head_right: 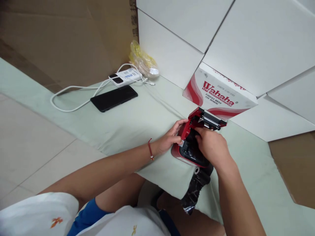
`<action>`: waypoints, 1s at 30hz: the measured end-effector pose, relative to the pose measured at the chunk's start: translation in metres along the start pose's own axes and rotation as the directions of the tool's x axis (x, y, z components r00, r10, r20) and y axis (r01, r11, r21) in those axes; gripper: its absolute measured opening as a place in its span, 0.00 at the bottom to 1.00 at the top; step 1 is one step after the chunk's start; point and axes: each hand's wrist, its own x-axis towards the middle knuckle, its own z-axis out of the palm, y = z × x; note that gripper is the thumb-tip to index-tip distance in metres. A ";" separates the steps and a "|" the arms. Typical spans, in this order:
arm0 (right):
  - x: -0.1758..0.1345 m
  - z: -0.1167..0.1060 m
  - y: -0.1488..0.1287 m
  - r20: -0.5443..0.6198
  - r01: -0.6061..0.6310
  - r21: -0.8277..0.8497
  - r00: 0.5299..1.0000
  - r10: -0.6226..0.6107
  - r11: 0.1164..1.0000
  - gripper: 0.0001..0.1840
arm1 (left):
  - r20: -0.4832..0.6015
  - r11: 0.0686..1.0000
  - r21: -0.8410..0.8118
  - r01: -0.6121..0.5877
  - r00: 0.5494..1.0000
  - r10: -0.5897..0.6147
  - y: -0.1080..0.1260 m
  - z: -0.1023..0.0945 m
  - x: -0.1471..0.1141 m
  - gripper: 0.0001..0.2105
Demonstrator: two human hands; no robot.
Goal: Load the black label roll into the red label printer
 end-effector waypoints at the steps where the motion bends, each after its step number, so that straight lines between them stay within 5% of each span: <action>1: 0.009 0.004 -0.004 0.040 0.015 -0.091 0.999 -0.012 0.996 0.21 | -0.005 1.000 -0.001 0.007 1.000 -0.007 0.001 0.000 0.000 0.44; 6: 0.030 0.014 -0.023 0.113 0.010 -0.169 0.994 0.010 0.985 0.14 | -0.024 1.000 0.030 -0.001 1.000 0.001 0.004 0.000 0.000 0.42; 10: -0.002 -0.011 -0.016 0.067 0.024 -0.066 0.998 -0.019 0.998 0.13 | -0.015 1.000 0.007 -0.015 1.000 0.015 0.003 0.000 0.000 0.42; 13: -0.050 -0.038 0.013 -0.016 0.021 0.215 1.000 -0.018 0.976 0.19 | -0.005 1.000 -0.009 -0.005 1.000 0.005 0.002 0.000 0.000 0.41; 16: -0.095 -0.049 0.064 -0.023 -0.007 0.302 1.000 0.015 0.953 0.26 | -0.004 0.999 -0.031 0.014 1.000 -0.014 0.001 0.000 0.001 0.41; 21: -0.124 -0.012 0.122 0.181 -0.208 0.193 0.968 0.173 0.959 0.20 | -0.013 0.999 -0.024 -0.033 0.999 0.033 -0.003 -0.001 0.004 0.41; 23: -0.126 0.007 0.116 0.210 -0.232 0.123 0.956 0.203 0.965 0.17 | -0.006 0.999 -0.008 -0.040 0.999 0.040 -0.005 -0.002 0.005 0.41; 27: -0.135 0.037 0.067 -0.047 -0.189 0.111 0.980 0.195 0.976 0.19 | 0.012 0.998 0.013 -0.056 0.998 0.056 -0.007 -0.004 0.006 0.41; 30: -0.144 0.057 0.027 -0.024 -0.140 0.203 0.989 0.147 0.969 0.17 | 0.021 0.999 -0.007 -0.053 0.998 0.053 -0.006 -0.003 0.004 0.40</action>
